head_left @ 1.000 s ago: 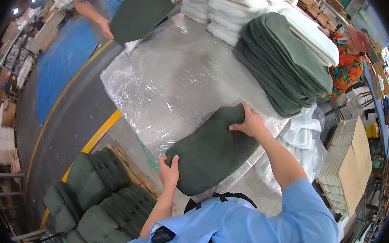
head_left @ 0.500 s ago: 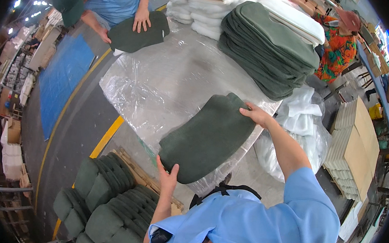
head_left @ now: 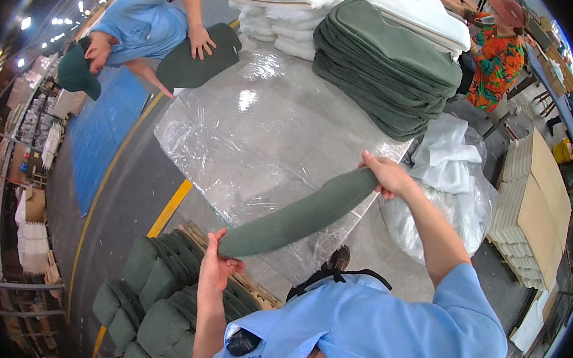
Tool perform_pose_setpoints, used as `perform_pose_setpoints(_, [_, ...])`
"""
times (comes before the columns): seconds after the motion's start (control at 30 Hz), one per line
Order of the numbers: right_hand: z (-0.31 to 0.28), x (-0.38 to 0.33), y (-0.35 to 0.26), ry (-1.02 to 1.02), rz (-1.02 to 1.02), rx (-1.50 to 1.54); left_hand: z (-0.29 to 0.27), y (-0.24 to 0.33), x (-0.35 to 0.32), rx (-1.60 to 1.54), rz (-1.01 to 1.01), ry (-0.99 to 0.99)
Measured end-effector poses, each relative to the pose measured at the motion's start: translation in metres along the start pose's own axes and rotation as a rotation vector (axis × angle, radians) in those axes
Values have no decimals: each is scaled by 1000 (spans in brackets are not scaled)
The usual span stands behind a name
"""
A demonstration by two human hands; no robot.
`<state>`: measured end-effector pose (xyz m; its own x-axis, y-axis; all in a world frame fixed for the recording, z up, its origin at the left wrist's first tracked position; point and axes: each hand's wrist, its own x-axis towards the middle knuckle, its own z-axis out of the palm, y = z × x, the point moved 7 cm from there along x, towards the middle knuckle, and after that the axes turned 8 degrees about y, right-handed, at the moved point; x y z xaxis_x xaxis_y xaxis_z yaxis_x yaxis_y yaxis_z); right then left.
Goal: The person inserts white foam inserts into green fabric cushion covers on a work table, then folds and secures the covers. The person handles multiple cushion covers and foam inserts, stacking finished items on the table.
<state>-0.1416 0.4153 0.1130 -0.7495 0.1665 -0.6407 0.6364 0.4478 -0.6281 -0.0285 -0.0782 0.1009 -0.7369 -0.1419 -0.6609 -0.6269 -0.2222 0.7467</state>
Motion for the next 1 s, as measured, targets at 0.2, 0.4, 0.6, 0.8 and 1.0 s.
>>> perform_pose_setpoints(0.2, [14,17,-5,593,-496,-410,19,22,9,692,553,448])
perform_pose_setpoints(0.4, [56,-50,-52,715,-1064,-222,106,45,-21,1196,1188,430])
perform_pose_setpoints(0.6, [42,-8,-24,721,-938,169,102,50,-14,1038,1245,511])
perform_pose_setpoints(0.8, [41,33,12,614,-709,479,84,44,1,892,1153,653])
perform_pose_setpoints(1.0, [55,59,39,496,-566,828,51,24,17,552,1016,710])
